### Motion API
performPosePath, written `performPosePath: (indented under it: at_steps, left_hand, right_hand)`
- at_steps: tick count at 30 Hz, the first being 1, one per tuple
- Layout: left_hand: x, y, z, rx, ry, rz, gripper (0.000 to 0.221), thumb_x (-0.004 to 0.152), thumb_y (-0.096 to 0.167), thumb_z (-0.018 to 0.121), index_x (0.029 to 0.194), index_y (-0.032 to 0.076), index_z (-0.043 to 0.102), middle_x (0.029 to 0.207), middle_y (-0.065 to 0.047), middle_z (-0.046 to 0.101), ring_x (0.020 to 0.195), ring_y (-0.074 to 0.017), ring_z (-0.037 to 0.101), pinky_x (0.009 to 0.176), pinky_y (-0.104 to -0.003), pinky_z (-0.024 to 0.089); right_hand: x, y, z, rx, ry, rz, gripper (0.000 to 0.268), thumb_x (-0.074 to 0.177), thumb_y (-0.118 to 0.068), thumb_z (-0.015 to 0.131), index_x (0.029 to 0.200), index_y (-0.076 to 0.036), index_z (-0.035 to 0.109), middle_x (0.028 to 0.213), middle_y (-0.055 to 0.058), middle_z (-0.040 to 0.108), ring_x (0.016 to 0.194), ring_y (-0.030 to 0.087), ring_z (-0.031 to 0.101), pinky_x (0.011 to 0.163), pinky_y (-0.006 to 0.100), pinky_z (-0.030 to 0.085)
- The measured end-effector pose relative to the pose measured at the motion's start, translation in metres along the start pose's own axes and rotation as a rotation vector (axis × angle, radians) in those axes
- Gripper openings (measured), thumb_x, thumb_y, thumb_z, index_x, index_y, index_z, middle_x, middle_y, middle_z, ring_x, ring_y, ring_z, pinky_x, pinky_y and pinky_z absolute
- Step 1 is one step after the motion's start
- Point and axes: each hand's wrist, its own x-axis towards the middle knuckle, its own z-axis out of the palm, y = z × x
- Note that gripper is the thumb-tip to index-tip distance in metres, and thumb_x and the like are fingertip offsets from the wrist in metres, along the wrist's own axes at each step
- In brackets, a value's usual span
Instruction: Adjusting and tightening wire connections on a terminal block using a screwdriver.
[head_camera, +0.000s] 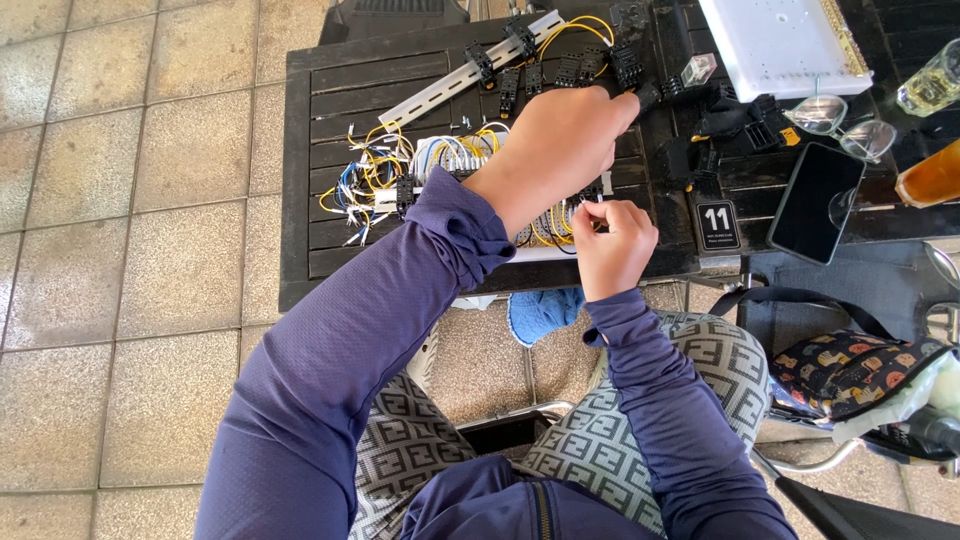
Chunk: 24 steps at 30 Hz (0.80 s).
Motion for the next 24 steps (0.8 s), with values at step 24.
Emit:
performPosePath:
  at_steps: [24]
  left_hand:
    - [0.002, 0.008, -0.009, -0.022, -0.006, -0.004, 0.018, 0.076, -0.004, 0.062, 0.084, 0.011, 0.054, 0.065, -0.008, 0.057, 0.048, -0.035, 0.057, 0.037, -0.047, 0.039]
  right_hand:
    - [-0.001, -0.003, -0.001, -0.03, -0.019, 0.01, 0.021, 0.077, 0.004, 0.081, 0.074, -0.013, 0.071, 0.077, -0.001, 0.07, 0.069, 0.022, 0.064, 0.061, 0.04, 0.041]
